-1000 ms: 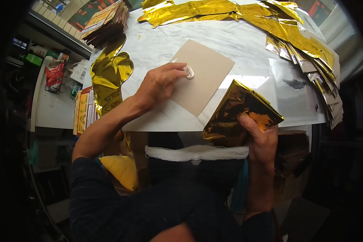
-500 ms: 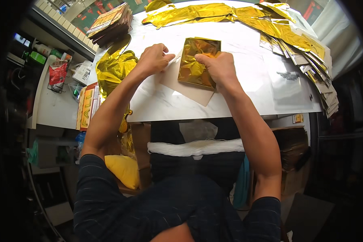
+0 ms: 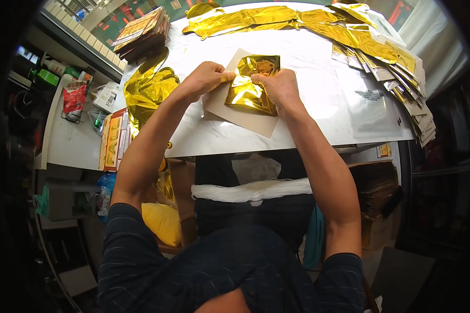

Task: Folding a gold foil balloon and placing it onto a backing card before inserting it into a plastic bag.

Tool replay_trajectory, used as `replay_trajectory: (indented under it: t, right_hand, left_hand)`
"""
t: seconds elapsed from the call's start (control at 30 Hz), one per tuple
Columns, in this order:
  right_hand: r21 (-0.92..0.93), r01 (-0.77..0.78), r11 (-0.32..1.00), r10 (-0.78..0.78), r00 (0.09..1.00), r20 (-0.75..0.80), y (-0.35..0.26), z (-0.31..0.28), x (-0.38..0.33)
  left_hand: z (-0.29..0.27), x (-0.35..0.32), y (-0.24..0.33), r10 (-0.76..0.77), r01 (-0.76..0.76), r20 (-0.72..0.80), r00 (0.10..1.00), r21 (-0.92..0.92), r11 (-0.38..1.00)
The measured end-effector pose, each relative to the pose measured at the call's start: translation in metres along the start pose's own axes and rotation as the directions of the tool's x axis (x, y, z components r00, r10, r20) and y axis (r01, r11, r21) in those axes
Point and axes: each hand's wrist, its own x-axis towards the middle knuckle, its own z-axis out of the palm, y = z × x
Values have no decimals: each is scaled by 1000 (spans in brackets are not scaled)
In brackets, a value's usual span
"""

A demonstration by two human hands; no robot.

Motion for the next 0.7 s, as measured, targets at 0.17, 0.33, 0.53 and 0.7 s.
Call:
replay_trajectory:
  t: [0.17, 0.33, 0.53, 0.7]
  right_hand:
    - [112, -7, 994, 3, 999, 37, -8, -2, -15]
    - [122, -30, 992, 21, 997, 71, -8, -12, -22]
    - [127, -18, 992, 2, 992, 123, -11, -19, -32]
    - [119, -19, 993, -8, 977, 215, -9, -24, -35]
  left_hand:
    - [19, -15, -8, -95, 69, -35, 995, -449, 891]
    - [39, -30, -11, -8, 21, 22, 1000, -728, 685]
    - [37, -45, 3, 32, 107, 159, 987, -783, 613]
    - [44, -50, 3, 48, 37, 99, 994, -710, 704]
